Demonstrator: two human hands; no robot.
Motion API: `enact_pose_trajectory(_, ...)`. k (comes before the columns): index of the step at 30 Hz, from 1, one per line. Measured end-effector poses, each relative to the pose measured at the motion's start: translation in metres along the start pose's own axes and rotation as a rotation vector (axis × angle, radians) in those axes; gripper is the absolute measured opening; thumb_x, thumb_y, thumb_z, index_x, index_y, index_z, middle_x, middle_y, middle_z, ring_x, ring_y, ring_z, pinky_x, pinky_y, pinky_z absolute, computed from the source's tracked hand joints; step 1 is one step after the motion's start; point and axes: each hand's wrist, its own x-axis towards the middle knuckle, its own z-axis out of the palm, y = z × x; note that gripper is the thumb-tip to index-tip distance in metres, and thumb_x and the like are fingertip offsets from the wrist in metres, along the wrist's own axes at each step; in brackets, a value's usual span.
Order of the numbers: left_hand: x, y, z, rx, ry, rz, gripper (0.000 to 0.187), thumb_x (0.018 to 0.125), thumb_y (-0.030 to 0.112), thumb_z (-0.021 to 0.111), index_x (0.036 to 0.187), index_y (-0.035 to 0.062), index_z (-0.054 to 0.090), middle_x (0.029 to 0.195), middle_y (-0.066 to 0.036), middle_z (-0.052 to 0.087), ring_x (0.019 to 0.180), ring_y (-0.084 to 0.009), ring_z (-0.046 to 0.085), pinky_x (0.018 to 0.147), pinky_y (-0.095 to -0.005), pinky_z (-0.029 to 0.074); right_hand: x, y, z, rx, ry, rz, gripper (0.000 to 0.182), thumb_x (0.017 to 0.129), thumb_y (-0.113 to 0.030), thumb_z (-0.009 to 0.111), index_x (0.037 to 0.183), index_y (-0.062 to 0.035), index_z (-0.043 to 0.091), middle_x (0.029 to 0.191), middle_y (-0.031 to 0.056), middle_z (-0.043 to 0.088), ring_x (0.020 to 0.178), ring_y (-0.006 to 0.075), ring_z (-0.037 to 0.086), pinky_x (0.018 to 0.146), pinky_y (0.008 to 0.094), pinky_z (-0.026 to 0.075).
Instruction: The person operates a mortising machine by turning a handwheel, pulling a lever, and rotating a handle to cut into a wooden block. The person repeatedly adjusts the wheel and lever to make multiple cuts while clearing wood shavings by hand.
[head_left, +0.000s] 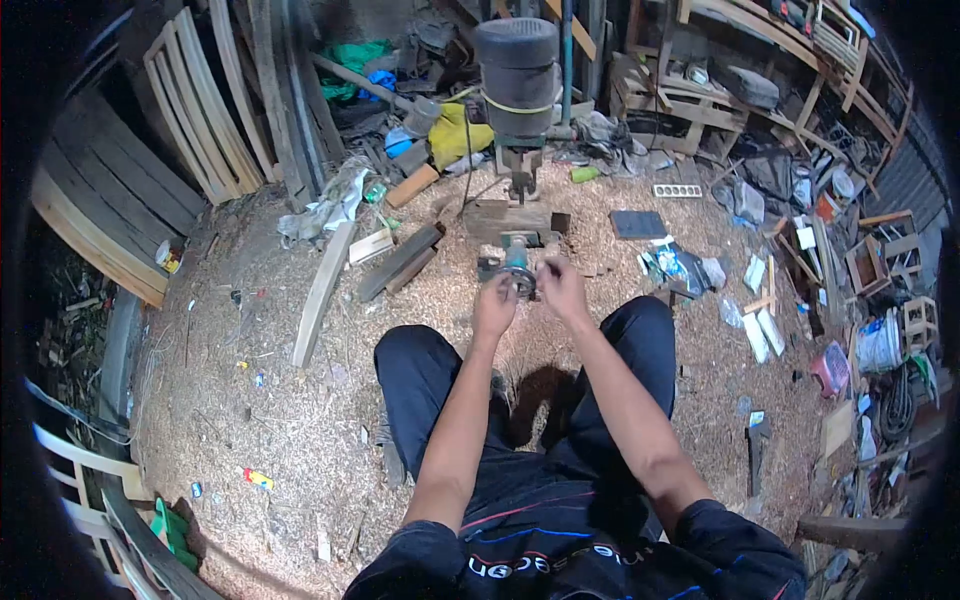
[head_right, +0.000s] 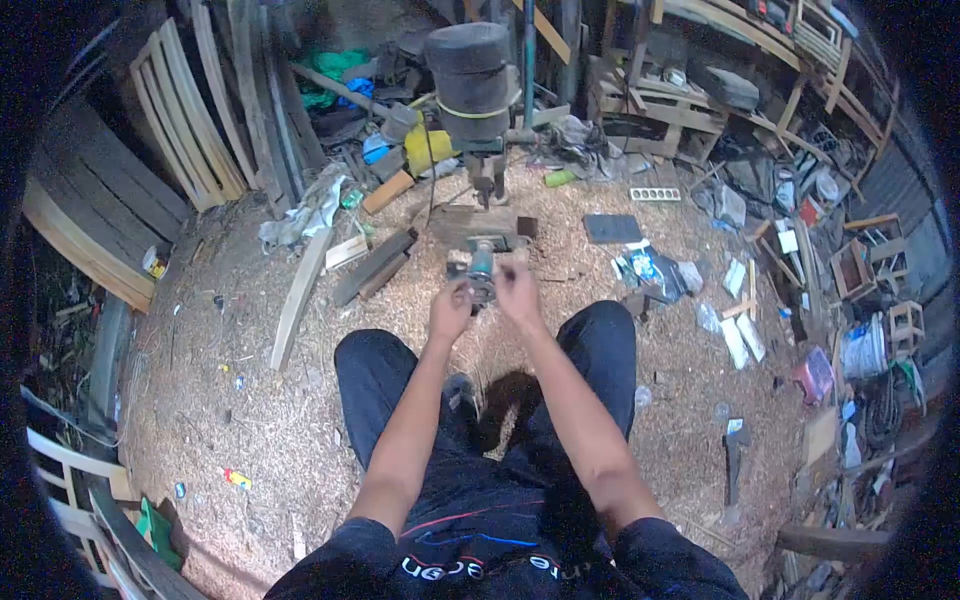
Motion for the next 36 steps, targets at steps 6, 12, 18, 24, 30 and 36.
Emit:
enact_pose_trajectory(6, 0.040, 0.103, -0.066, -0.127, 0.244, 0.165, 0.024, 0.094, 0.015, 0.064, 0.112, -0.0004, 0.068, 0.095, -0.014, 0.072, 0.085, -0.0178, 0.069, 0.078, -0.0313, 0.054, 0.069, -0.132, -0.028, 0.064, 0.141, -0.203, 0.029, 0.093, -0.022, 0.065, 0.107, 0.0034, 0.067, 0.089, 0.0207, 0.070, 0.082, 0.0285, 0.069, 0.075, 0.0373, 0.053)
enact_pose_trajectory(12, 0.050, 0.152, -0.095, -0.128, 0.284, 0.281, 0.025, 0.093, 0.014, 0.064, 0.113, -0.0014, 0.067, 0.095, -0.012, 0.072, 0.086, -0.0154, 0.067, 0.080, -0.0299, 0.053, 0.071, -0.157, -0.055, 0.237, 0.094, -0.163, 0.025, 0.093, -0.019, 0.065, 0.106, 0.0028, 0.067, 0.084, 0.0114, 0.071, 0.075, 0.0162, 0.067, 0.070, 0.0314, 0.053)
enact_pose_trajectory(18, 0.054, 0.144, -0.098, -0.175, 0.224, 0.229, 0.025, 0.094, 0.014, 0.063, 0.112, -0.0028, 0.067, 0.096, -0.012, 0.071, 0.087, -0.0146, 0.067, 0.081, -0.0288, 0.052, 0.089, -0.070, -0.054, 0.247, 0.176, -0.035, 0.023, 0.090, -0.011, 0.063, 0.107, 0.0042, 0.067, 0.086, 0.0131, 0.072, 0.082, 0.0181, 0.070, 0.076, 0.0313, 0.054)
enact_pose_trajectory(24, 0.086, 0.125, -0.098, -0.182, 0.211, 0.148, 0.023, 0.094, 0.013, 0.062, 0.111, -0.0019, 0.067, 0.096, -0.010, 0.071, 0.085, -0.0142, 0.067, 0.078, -0.0281, 0.052, 0.097, -0.096, -0.054, 0.347, 0.142, 0.004, 0.026, 0.095, -0.014, 0.060, 0.111, 0.0060, 0.065, 0.089, 0.0121, 0.072, 0.082, 0.0179, 0.070, 0.073, 0.0293, 0.055)
enact_pose_trajectory(30, 0.169, 0.131, -0.092, -0.049, 0.317, 0.352, 0.026, 0.091, 0.008, 0.065, 0.115, -0.0017, 0.064, 0.097, -0.013, 0.070, 0.088, -0.0218, 0.067, 0.082, -0.0331, 0.052, 0.131, -0.124, -0.048, 0.475, 0.104, 0.047, 0.026, 0.099, -0.016, 0.060, 0.114, 0.0050, 0.062, 0.089, 0.0093, 0.070, 0.075, 0.0130, 0.066, 0.065, 0.0250, 0.053)
enact_pose_trajectory(36, 0.252, 0.122, -0.087, 0.065, 0.371, 0.452, 0.049, 0.084, 0.005, 0.068, 0.131, -0.0020, 0.054, 0.122, -0.021, 0.060, 0.114, -0.0375, 0.058, 0.097, -0.0426, 0.046, 0.175, -0.162, -0.028, 0.521, 0.089, -0.043, 0.025, 0.099, -0.017, 0.063, 0.112, 0.0049, 0.062, 0.089, 0.0080, 0.069, 0.074, 0.0105, 0.064, 0.066, 0.0249, 0.053)
